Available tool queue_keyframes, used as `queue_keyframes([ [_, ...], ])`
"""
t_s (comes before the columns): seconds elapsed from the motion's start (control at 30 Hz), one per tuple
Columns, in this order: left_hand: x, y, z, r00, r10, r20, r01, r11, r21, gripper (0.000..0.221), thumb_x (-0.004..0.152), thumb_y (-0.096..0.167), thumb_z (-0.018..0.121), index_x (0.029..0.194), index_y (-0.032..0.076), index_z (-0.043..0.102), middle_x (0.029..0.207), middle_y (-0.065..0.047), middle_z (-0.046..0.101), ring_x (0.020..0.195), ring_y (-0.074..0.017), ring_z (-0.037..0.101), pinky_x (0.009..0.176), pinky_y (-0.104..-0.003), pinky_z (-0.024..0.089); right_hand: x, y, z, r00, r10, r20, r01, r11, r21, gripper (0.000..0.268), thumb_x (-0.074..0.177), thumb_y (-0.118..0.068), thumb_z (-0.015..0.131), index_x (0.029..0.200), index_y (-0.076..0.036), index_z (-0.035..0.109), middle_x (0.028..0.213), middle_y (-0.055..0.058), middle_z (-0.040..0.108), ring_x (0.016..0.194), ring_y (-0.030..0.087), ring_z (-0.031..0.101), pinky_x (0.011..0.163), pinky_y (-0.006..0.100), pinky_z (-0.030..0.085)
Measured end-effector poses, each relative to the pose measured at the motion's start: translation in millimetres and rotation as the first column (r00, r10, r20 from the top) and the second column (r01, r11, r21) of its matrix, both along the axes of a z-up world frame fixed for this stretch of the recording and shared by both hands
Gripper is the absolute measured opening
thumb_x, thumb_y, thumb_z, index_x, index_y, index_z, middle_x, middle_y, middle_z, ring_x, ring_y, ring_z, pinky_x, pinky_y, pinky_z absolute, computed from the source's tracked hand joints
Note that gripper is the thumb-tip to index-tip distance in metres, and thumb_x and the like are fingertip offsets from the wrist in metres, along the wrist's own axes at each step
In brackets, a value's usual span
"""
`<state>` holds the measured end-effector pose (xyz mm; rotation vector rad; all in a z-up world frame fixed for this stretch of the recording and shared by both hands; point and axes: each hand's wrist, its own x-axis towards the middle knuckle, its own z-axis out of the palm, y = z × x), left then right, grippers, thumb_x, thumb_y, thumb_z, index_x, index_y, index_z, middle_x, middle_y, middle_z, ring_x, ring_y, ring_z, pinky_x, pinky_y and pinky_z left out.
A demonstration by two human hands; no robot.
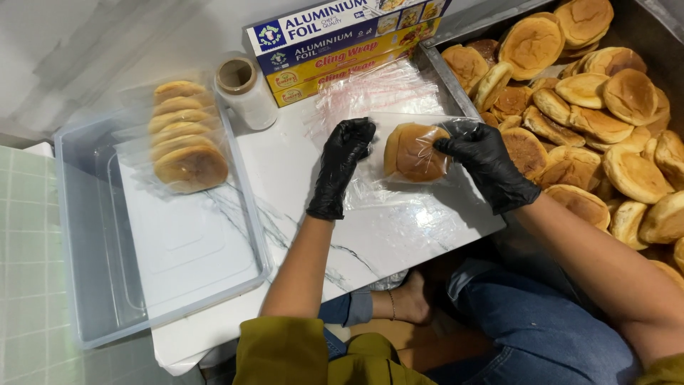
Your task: The person is individually bagging burger buns and placing them into a plastic storage bin.
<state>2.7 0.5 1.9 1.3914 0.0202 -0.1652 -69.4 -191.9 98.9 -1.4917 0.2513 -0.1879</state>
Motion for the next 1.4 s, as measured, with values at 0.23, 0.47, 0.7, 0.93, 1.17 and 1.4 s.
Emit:
queue_keyframes([
  [0.23,2,-3,-3,0.991,0.093,0.100,-0.090,0.995,-0.035,0.015,0.085,0.019,0.083,0.096,0.013,0.076,0.082,-0.009,0.076,0.077,-0.0180,0.075,0.072,-0.031,0.066,4,-8,-12,1.000,0.023,-0.016,-0.023,1.000,-0.009,0.019,0.076,0.002,0.089,0.085,-0.003,0.073,0.063,0.002,0.061,0.057,0.003,0.060,0.056,0.013,0.047],
  [0.47,6,6,-2,0.990,0.114,0.084,-0.105,0.988,-0.111,0.020,0.091,0.031,0.077,0.096,0.013,0.072,0.094,-0.011,0.078,0.085,-0.0200,0.076,0.079,-0.033,0.064,13,-24,-37,0.997,0.071,-0.033,-0.072,0.997,-0.022,0.028,0.073,0.000,0.090,0.096,-0.003,0.074,0.072,0.001,0.067,0.064,0.006,0.067,0.062,0.015,0.053],
  [0.7,-22,18,46,0.962,-0.269,0.042,0.236,0.902,0.363,0.028,0.080,0.038,0.084,0.105,0.028,0.077,0.105,0.002,0.079,0.113,-0.0231,0.071,0.107,-0.040,0.050,0,-17,-42,0.974,0.203,-0.102,-0.209,0.976,-0.057,0.036,0.064,0.003,0.094,0.094,0.003,0.075,0.079,0.011,0.074,0.074,0.016,0.073,0.069,0.025,0.059],
  [0.93,-36,4,47,0.889,-0.449,-0.088,0.424,0.734,0.531,0.037,0.068,0.042,0.088,0.102,0.032,0.078,0.093,0.008,0.079,0.104,-0.0183,0.073,0.101,-0.035,0.053,-6,-8,-31,0.933,0.323,-0.157,-0.348,0.921,-0.173,0.030,0.063,0.004,0.095,0.086,0.002,0.076,0.071,0.012,0.073,0.070,0.016,0.073,0.061,0.023,0.058],
  [1.17,-41,5,52,0.813,-0.573,-0.105,0.490,0.575,0.655,0.060,0.060,0.045,0.090,0.114,0.024,0.075,0.105,-0.005,0.079,0.110,-0.0293,0.071,0.099,-0.043,0.054,-5,-14,-38,0.913,0.351,-0.207,-0.382,0.915,-0.131,0.036,0.062,0.002,0.095,0.093,0.003,0.076,0.075,0.013,0.075,0.070,0.017,0.074,0.064,0.025,0.058],
  [1.4,-42,7,60,0.806,-0.579,-0.123,0.493,0.541,0.681,0.059,0.059,0.048,0.089,0.113,0.028,0.075,0.107,0.000,0.078,0.112,-0.0272,0.071,0.097,-0.043,0.055,5,-18,-43,0.938,0.307,-0.162,-0.320,0.946,-0.059,0.021,0.073,0.002,0.090,0.087,0.004,0.074,0.069,0.018,0.071,0.060,0.023,0.073,0.059,0.026,0.060],
])
